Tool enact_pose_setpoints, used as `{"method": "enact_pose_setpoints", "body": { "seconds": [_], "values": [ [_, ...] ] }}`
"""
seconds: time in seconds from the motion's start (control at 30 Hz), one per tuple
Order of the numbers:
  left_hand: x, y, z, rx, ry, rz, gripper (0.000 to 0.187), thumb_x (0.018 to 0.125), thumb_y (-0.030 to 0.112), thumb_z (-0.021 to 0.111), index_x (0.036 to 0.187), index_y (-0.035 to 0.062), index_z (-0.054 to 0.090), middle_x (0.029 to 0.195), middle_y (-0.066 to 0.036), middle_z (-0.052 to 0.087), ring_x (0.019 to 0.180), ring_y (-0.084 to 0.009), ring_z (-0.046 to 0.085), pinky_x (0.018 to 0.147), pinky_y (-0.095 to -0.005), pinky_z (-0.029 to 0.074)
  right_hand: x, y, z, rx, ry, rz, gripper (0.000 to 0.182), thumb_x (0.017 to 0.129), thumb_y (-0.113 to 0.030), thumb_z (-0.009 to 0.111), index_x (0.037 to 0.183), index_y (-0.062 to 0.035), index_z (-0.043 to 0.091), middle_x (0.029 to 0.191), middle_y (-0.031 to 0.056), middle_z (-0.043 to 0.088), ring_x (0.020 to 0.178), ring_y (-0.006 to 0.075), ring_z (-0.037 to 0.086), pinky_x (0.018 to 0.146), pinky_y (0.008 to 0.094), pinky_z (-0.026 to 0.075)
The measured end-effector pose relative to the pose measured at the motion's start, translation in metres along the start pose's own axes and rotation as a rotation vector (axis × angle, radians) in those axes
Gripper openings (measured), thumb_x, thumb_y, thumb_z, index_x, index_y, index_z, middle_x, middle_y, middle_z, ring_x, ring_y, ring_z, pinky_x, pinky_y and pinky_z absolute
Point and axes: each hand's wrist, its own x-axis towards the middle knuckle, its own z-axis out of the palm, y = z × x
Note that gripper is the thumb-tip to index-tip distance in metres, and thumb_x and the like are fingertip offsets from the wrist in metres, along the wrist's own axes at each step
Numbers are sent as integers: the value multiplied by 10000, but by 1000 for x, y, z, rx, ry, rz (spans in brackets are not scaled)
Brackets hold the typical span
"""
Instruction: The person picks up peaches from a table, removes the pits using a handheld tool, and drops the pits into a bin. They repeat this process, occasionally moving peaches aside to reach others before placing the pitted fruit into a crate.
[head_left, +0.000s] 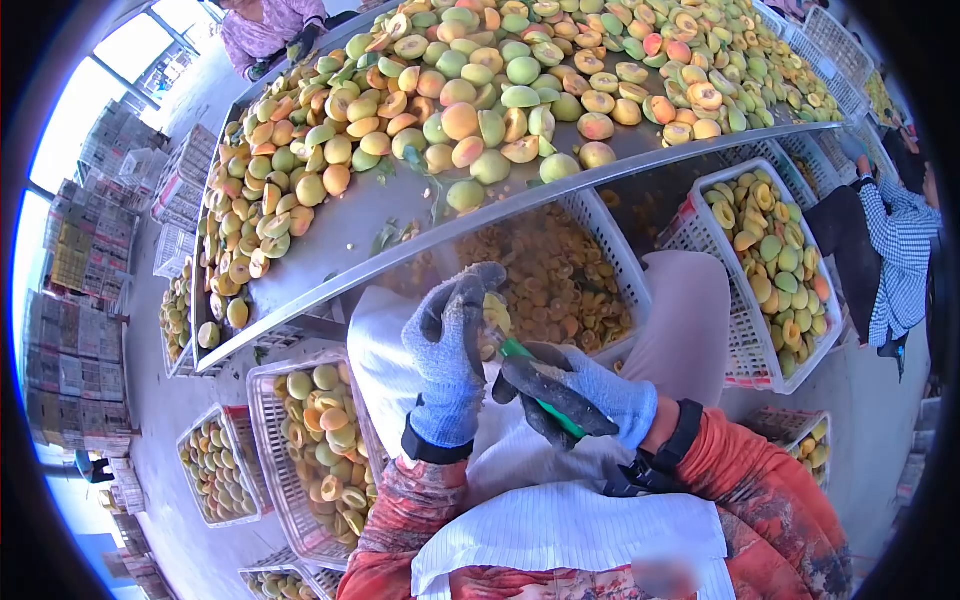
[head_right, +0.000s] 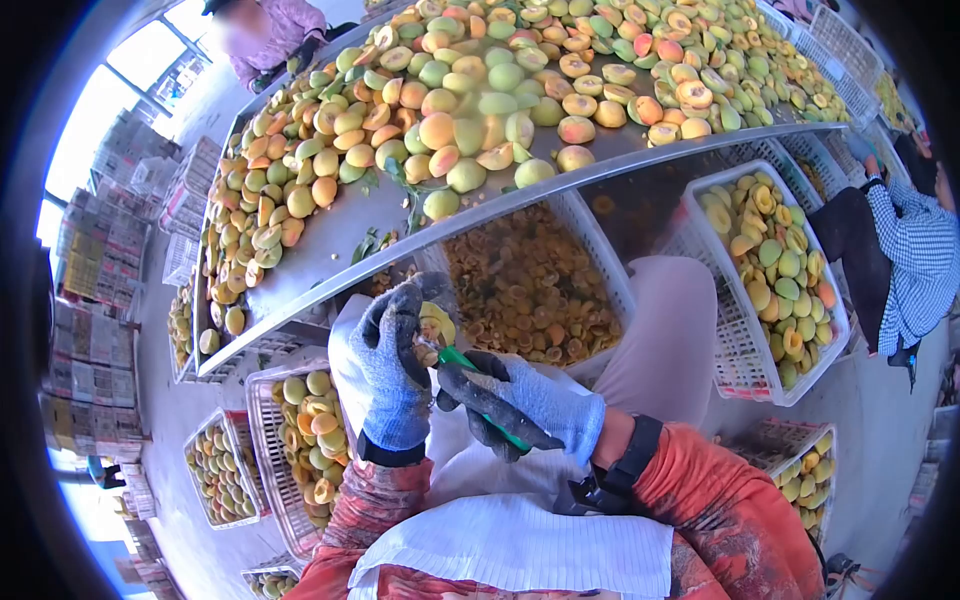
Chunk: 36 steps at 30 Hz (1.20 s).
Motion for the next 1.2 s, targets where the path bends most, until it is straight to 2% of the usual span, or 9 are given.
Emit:
{"method": "enact_pose_setpoints", "body": {
  "seconds": [0.17, 0.23, 0.37, 0.5, 0.77, 0.93, 1.07, 1.13, 1.2],
  "values": [
    [27, -46, -9, -162, 24, 20, 240, 869, 105, 517, 1034, -52, 595, 983, -125, 643, 849, -178, 608, 758, -281, 494, 23, -1, -20, -258, 226, 18, 388, 886, -399, 525, 1090, -69, 515, 584, 64, 551, 493, 164, 563, 423, 292, 429],
    [31, -48, -8, -281, -17, -138, 259, 870, 151, 520, 1036, -37, 587, 976, -124, 637, 852, -208, 618, 774, -301, 507, 29, 20, -24, -1466, 781, -600, 405, 859, -299, 542, 1183, -67, 472, 670, 123, 596, 546, 228, 606, 470, 369, 459],
    [36, -53, 0, -689, -119, -421, 316, 865, 231, 539, 1064, -14, 566, 983, -130, 625, 864, -256, 630, 771, -337, 532, 20, 20, -16, -1861, 731, -317, 575, 798, -184, 529, 1323, -31, 349, 838, 167, 604, 605, 290, 624, 505, 432, 469],
    [24, -43, 7, -538, -89, -301, 284, 868, 199, 536, 1047, -18, 573, 973, -136, 625, 861, -245, 630, 776, -346, 531, 12, 19, -18, -2057, 627, -303, 599, 751, -151, 553, 1298, 1, 364, 761, 160, 587, 634, 298, 609, 534, 429, 456],
    [7, -13, 19, -62, -77, 60, 266, 837, 115, 536, 988, -99, 583, 915, -188, 627, 707, -237, 622, 608, -328, 528, -1, 5, -3, -1364, 445, -275, 410, 778, -232, 579, 1061, 51, 492, 766, 216, 609, 722, 339, 632, 603, 408, 489],
    [27, 6, 2, -28, -409, -311, 245, 823, 85, 529, 942, -116, 601, 868, -182, 645, 692, -231, 623, 607, -306, 520, -12, -25, -3, -829, 231, -136, 429, 717, -257, 631, 968, 62, 491, 736, 218, 588, 690, 348, 593, 662, 392, 474],
    [27, -3, 12, 88, -252, -154, 235, 822, 64, 528, 959, -112, 602, 861, -162, 651, 695, -192, 625, 619, -288, 521, -8, -29, 1, -754, 235, 9, 410, 726, -246, 622, 966, 61, 496, 758, 225, 589, 710, 334, 598, 681, 389, 474],
    [26, -10, 15, 90, -217, -128, 237, 824, 52, 522, 981, -109, 599, 872, -158, 653, 705, -181, 628, 647, -276, 523, 5, 2, -14, -1411, 391, -333, 371, 745, -221, 608, 954, 64, 495, 717, 198, 588, 633, 289, 598, 609, 374, 487],
    [27, -12, 11, 17, -257, -163, 235, 822, 41, 527, 988, -109, 596, 882, -156, 653, 709, -181, 627, 653, -276, 524, 3, -2, -16, -1246, 344, -340, 355, 756, -216, 603, 949, 62, 495, 699, 185, 584, 584, 262, 588, 553, 362, 485]
  ]
}}
